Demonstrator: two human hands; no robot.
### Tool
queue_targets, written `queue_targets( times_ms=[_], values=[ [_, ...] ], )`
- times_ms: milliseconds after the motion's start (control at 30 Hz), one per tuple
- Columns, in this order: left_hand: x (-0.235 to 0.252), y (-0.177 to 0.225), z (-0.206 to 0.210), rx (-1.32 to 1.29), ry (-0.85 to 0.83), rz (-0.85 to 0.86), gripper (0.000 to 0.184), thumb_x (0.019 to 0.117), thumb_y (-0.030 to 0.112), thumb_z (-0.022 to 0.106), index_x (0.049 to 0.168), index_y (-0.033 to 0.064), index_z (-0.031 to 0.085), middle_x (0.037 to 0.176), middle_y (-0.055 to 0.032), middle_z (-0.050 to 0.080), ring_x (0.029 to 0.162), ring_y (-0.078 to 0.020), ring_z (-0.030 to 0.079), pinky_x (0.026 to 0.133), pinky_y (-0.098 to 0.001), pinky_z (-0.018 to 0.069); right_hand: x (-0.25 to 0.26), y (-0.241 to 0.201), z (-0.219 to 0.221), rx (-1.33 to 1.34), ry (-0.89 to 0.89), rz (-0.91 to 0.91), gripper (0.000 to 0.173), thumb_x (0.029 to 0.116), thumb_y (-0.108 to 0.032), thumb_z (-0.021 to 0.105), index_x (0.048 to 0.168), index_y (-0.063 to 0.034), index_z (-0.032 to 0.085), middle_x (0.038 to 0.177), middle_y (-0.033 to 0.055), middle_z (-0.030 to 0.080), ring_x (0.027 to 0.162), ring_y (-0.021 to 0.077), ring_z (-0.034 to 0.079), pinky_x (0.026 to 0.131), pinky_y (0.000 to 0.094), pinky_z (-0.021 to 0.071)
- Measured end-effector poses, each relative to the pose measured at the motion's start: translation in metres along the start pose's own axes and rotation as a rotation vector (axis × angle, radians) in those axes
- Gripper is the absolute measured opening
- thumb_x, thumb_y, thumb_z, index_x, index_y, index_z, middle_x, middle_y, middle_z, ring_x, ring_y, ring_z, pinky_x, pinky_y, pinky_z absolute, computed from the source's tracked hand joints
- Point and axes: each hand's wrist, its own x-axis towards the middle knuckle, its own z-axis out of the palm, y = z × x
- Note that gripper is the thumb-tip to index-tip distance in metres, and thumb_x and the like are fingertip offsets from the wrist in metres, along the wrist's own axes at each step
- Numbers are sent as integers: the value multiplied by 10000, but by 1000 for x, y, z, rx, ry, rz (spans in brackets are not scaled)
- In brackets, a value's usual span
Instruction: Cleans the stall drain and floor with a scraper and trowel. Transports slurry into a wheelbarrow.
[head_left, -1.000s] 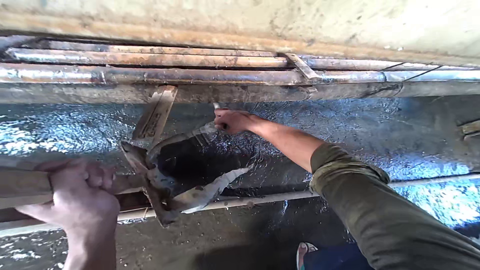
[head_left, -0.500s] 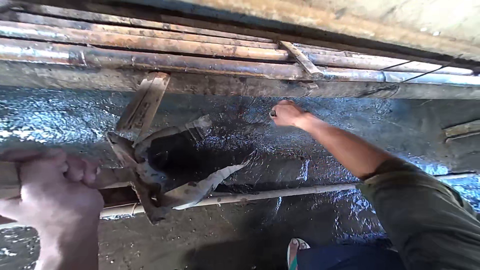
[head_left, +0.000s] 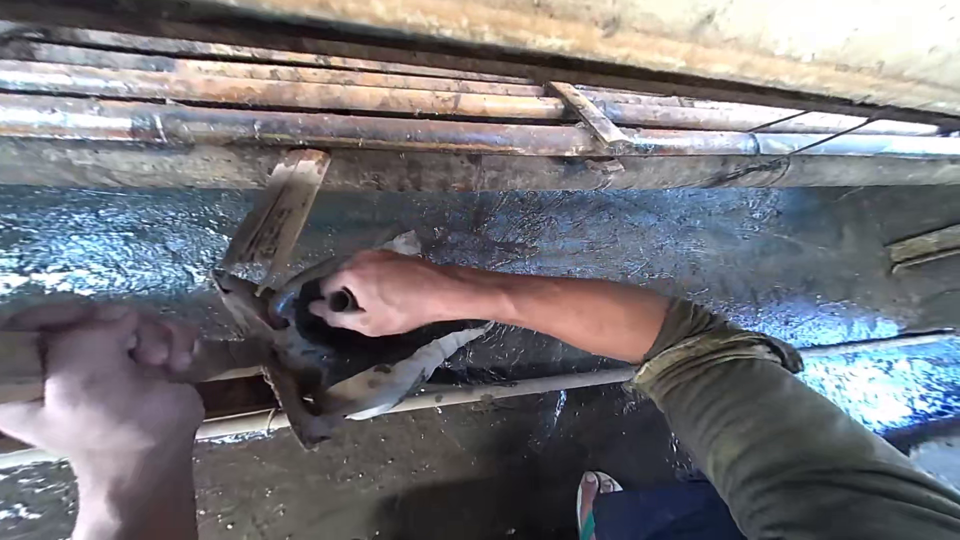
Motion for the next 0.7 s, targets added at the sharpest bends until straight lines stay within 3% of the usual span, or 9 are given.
queue_targets(
  times_ms=[67,133,167,267,400,467,500,567,700],
  values=[
    [-2,5,1,-26,-68,-9,169,947,132,514,916,298,522,617,177,500,527,-13,522,547,-195,514,-17,33,-6,-111,-71,189,275,1031,-255,604,1100,-31,746,1032,168,732,1021,323,700,905,540,551],
    [-3,13,4,-53,-147,17,148,919,167,564,957,310,557,639,167,553,543,-23,557,545,-203,523,-38,107,-8,-228,-111,492,282,1016,-249,615,1108,-3,719,1117,234,702,1100,405,670,947,615,522],
    [-3,13,3,-76,-187,32,133,922,180,589,971,303,576,659,149,588,562,-41,590,559,-217,543,-49,147,-7,-266,-128,633,322,1015,-257,624,1132,29,713,1194,269,675,1183,440,626,1016,638,478],
    [-3,7,3,-86,-245,45,96,910,222,610,960,302,591,674,135,615,578,-57,617,574,-236,561,-59,202,-6,-363,-181,760,347,1023,-312,600,1049,14,719,1170,250,679,1176,430,628,1007,627,476],
    [-3,3,16,-50,-95,13,132,883,180,530,836,302,518,558,154,499,456,-23,493,455,-196,457,-15,138,9,-223,-71,464,325,1022,-329,591,1131,-67,750,1133,185,724,1141,367,661,1014,611,490],
    [-3,4,22,-36,-26,16,144,872,135,484,829,273,476,525,144,451,428,-33,462,429,-205,432,4,88,17,-92,58,274,320,1034,-316,594,960,-42,741,882,151,723,866,308,713,790,561,564],
    [-3,5,25,-36,1,25,151,862,115,467,827,262,470,515,142,443,422,-35,458,425,-207,429,9,65,18,-25,66,223,321,1040,-318,595,925,-49,726,824,123,702,789,274,702,720,525,569],
    [-5,6,32,-55,24,75,165,867,82,452,847,243,479,524,143,452,432,-31,467,437,-204,442,7,25,19,47,11,191,356,1044,-372,586,983,-56,738,880,112,714,834,259,708,765,512,583],
    [-18,0,47,-182,134,76,192,866,57,404,799,226,466,510,144,459,428,-18,463,434,-203,439,-23,-28,13,147,-93,102,453,1072,-390,536,1101,28,709,1100,216,690,1063,330,668,960,497,516]
  ],
)
